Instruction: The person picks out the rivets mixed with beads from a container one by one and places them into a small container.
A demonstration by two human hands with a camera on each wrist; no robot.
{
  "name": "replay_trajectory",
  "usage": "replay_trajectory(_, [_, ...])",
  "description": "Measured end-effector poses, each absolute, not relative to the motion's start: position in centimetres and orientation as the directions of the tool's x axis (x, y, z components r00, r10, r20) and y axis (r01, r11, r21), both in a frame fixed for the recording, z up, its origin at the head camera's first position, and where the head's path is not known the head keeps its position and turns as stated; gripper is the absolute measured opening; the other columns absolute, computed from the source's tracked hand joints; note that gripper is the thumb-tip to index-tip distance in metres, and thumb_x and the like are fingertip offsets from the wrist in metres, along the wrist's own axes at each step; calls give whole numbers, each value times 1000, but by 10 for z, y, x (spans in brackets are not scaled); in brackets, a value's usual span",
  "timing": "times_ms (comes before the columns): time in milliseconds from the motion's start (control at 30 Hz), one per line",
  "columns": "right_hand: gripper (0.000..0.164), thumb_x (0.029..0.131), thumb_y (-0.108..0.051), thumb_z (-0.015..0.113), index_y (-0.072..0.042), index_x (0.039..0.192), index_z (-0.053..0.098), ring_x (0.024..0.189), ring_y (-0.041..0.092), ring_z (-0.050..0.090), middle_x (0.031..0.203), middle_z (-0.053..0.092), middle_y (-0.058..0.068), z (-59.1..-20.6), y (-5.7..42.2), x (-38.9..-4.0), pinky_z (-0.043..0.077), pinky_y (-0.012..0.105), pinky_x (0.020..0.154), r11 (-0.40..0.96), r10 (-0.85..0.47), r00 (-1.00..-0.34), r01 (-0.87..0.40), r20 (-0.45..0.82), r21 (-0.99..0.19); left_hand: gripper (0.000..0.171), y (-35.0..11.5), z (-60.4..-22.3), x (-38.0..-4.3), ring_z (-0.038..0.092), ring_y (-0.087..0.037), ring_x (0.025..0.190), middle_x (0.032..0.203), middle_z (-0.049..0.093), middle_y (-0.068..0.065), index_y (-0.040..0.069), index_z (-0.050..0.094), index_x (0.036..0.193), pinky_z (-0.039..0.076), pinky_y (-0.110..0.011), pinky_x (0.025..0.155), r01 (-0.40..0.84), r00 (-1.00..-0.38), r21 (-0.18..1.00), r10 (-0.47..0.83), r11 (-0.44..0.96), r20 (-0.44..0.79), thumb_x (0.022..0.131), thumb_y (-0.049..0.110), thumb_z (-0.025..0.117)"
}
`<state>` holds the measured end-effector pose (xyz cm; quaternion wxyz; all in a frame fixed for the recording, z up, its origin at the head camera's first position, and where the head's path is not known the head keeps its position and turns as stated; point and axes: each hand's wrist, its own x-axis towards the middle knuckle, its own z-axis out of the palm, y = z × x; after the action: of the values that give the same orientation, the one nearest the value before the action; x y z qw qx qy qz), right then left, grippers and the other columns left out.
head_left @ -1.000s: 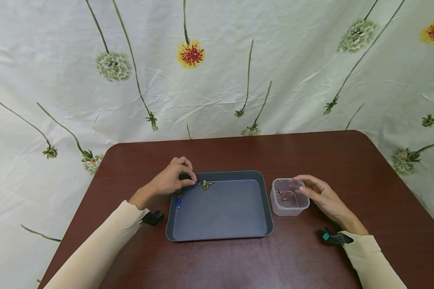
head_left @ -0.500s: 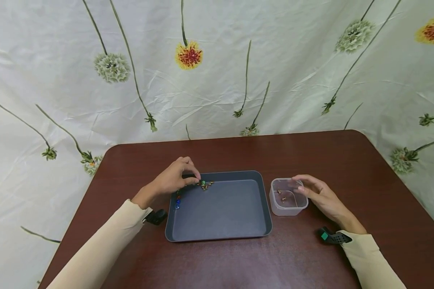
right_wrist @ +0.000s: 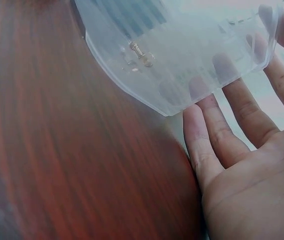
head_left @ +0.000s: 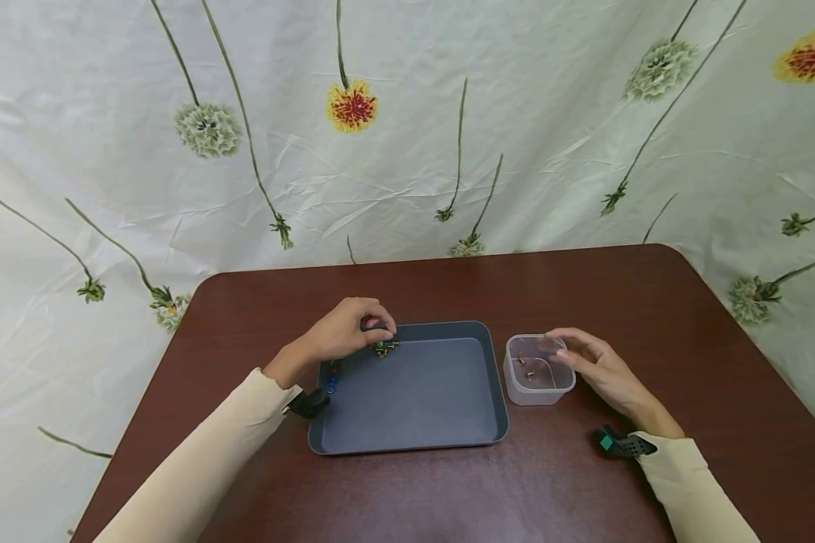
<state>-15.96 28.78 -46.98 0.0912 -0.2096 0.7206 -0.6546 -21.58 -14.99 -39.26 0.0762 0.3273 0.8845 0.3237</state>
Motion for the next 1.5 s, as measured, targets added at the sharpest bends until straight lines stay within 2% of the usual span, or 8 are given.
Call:
replay_trajectory(167, [35, 104, -3, 51, 5, 137, 50, 120, 8, 63, 131, 61, -5, -471, 288, -160, 47, 18, 99, 59, -419, -897, -183, 142, -981, 13, -135, -387, -216, 37, -9, 59, 64, 40, 6, 2, 75, 102, 39, -27, 67, 532, -749, 661, 659, 529, 76, 94, 11, 71])
replay_trajectory(433, [35, 103, -2, 51, 5, 137, 50, 121, 7, 62, 132, 62, -7, -474, 288, -161, 48, 20, 98, 46, -425, -895, -174, 138, -984, 12, -109, -384, -219, 37, -7, 58, 60, 39, 7, 1, 75, 101, 41, -26, 68, 563, -710, 669, 698, 485, 91, 94, 9, 71])
replay_trajectory(700, [35, 103, -2, 51, 5, 137, 50, 121, 8, 62, 132, 62, -6, -473, 287, -162, 48, 19, 98, 39, -419, -896, -177, 145, -983, 9, -78, -381, -220, 35, -7, 56, 58, 39, 6, 4, 75, 100, 37, -23, 65, 569, -675, 692, 733, 445, 84, 94, 9, 70])
replay_trajectory(900, [35, 103, -2, 51, 6, 137, 49, 121, 7, 61, 132, 62, -6, -473, 288, -162, 48, 19, 98, 38, -418, -896, -184, 152, -982, 8, -46, -382, -215, 30, -7, 53, 56, 34, 6, 7, 75, 99, 35, -22, 64, 579, -646, 694, 760, 428, 71, 95, 10, 70])
replay_trajectory(1133, [35, 104, -5, 51, 4, 138, 50, 119, 8, 62, 132, 60, -8, -473, 286, -160, 47, 19, 99, 60, -406, -905, -165, 127, -984, 9, -10, -385, -209, 30, -7, 52, 57, 32, 6, 5, 75, 100, 36, -20, 64, 595, -590, 702, 806, 391, 52, 95, 10, 69])
replay_trajectory(1500, [34, 104, -4, 50, 6, 137, 50, 115, 9, 63, 132, 59, -6, -471, 287, -160, 49, 21, 98, 38, -411, -901, -169, 139, -985, 8, 29, -383, -201, 33, -5, 54, 58, 36, 6, 3, 74, 99, 35, -17, 60, 629, -536, 696, 842, 345, 67, 94, 8, 70])
